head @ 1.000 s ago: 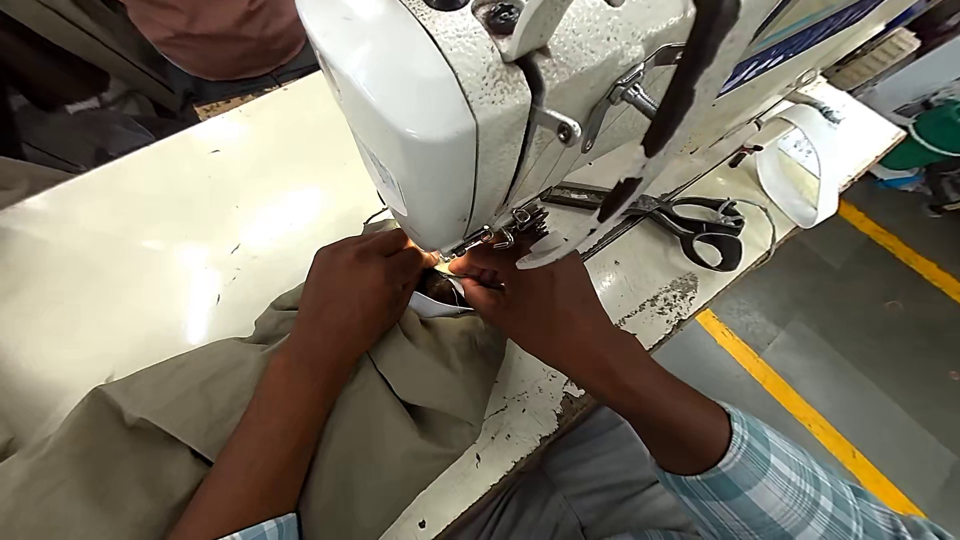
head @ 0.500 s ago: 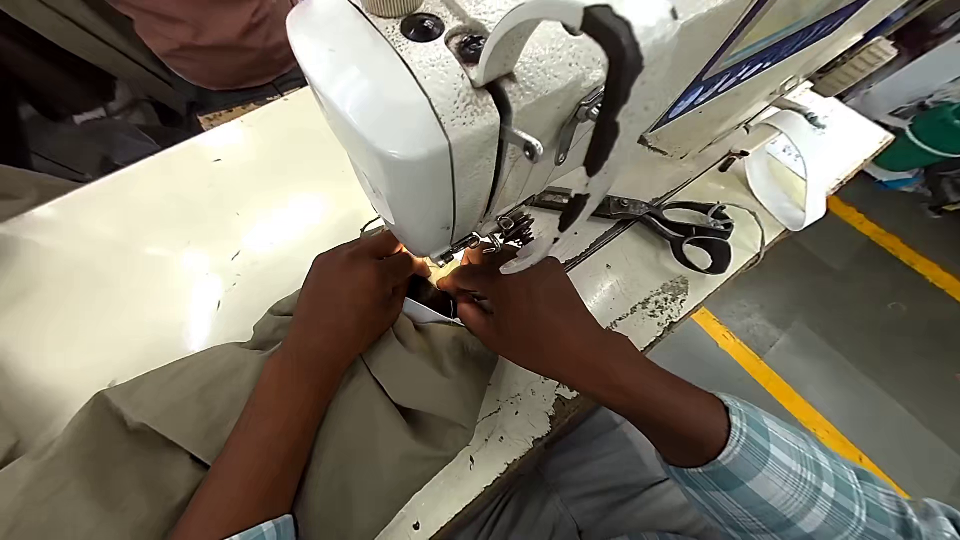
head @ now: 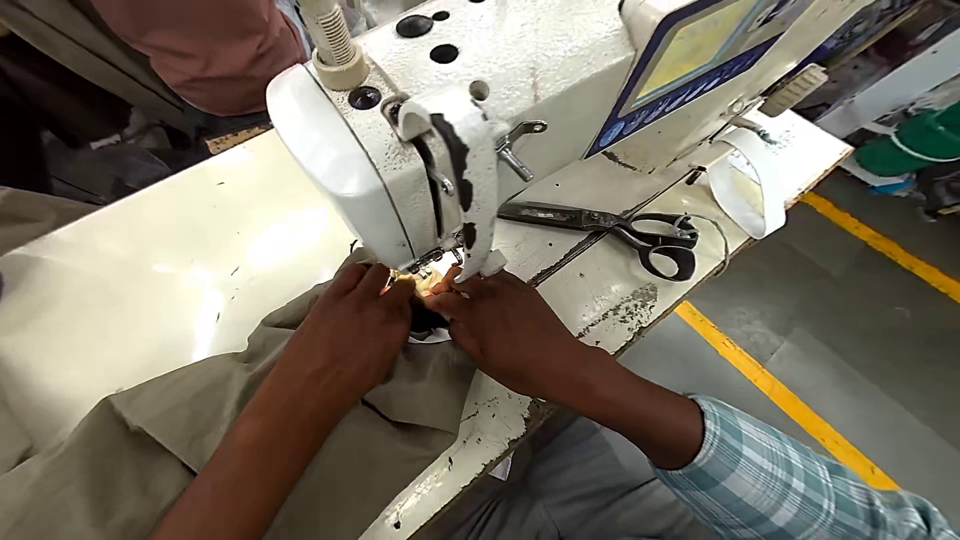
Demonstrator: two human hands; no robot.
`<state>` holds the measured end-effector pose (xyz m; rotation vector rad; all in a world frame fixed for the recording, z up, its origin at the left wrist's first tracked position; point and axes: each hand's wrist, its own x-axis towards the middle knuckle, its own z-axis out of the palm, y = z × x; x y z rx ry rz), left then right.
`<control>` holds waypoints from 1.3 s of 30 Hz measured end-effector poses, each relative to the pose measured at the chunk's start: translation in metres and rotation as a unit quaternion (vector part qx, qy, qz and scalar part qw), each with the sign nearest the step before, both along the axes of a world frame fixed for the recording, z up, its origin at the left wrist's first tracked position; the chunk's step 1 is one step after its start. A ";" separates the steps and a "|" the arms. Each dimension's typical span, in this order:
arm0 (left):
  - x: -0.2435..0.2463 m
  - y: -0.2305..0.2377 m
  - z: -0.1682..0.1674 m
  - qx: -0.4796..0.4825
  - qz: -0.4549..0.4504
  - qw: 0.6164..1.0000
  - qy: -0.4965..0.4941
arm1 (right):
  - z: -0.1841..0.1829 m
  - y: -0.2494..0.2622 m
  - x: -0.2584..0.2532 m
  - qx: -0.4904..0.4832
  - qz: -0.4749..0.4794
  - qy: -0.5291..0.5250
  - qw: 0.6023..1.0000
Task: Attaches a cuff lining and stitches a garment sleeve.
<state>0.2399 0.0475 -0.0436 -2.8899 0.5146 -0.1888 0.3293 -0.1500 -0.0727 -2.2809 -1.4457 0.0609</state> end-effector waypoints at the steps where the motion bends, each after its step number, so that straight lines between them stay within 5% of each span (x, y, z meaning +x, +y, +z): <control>1: 0.000 -0.003 0.001 -0.002 0.021 1.000 0.013 | 0.000 0.000 0.000 0.005 -0.002 0.003 1.000; 9: -0.023 -0.030 -0.013 -0.139 0.203 0.969 0.027 | 0.002 -0.003 0.006 0.011 0.004 0.079 0.997; 14: -0.031 -0.018 -0.051 -0.255 0.167 0.947 -0.102 | -0.002 -0.001 0.010 0.051 -0.001 0.118 0.992; 25: -0.007 -0.010 -0.056 -0.272 0.114 0.942 -0.162 | -0.004 0.001 0.001 0.042 -0.055 0.037 0.997; 39: 0.003 -0.003 -0.050 -0.256 0.100 0.949 -0.155 | 0.011 0.007 -0.002 -0.014 -0.065 0.063 0.996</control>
